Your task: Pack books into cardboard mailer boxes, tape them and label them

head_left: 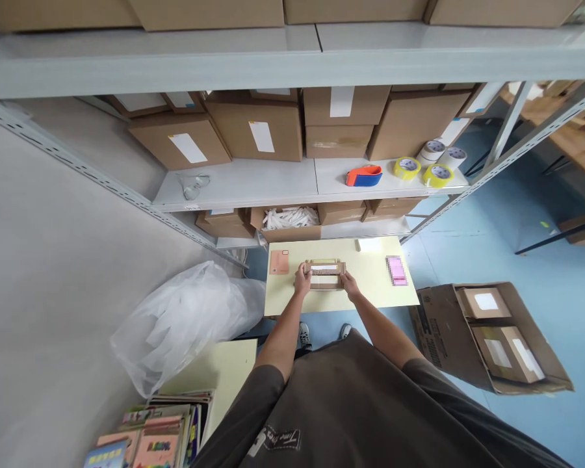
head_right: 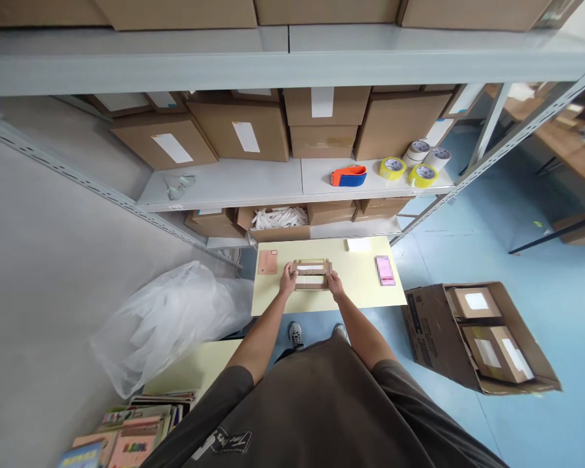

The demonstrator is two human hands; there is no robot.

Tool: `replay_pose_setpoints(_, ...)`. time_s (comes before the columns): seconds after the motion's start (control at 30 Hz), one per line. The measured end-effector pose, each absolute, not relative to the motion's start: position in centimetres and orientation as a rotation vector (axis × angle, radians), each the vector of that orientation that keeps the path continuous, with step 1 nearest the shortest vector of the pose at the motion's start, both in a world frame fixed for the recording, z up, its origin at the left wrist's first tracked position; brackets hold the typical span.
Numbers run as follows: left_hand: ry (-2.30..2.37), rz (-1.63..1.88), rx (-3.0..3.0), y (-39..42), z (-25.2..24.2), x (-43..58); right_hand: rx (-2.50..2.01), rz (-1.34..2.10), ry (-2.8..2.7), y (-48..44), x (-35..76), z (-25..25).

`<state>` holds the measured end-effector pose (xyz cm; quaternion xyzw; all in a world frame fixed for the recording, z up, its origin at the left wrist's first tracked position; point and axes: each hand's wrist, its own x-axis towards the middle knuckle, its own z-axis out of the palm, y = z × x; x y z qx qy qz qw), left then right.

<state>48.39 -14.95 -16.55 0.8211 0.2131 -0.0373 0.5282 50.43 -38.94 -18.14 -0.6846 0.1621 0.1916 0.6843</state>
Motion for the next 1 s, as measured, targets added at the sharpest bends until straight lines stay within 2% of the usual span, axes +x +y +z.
replay_pose_setpoints(0.33,0.599,-0.079,1.999,-14.2,-16.8,50.7,-1.662,0.378,0.547,-36.7,53.5,-18.1)
replay_pose_setpoints(0.5,0.504,-0.046,2.007,-13.7,-17.9,50.8,-1.73,0.297,0.577,-37.1,54.3,-15.8)
replay_pose_setpoints(0.7,0.534,-0.01,2.038,-13.4,-17.8,51.0,-1.876,-0.129,0.178,-41.0,59.8,-7.9)
replay_pose_setpoints(0.87,0.577,0.008,2.09,-13.4,-17.3,51.2,-1.987,-0.335,-0.087,-45.0,69.7,0.7)
replay_pose_setpoints(1.0,0.571,0.018,2.124,-13.2,-17.0,51.5,-2.092,-0.377,-0.274,-46.1,78.7,5.3)
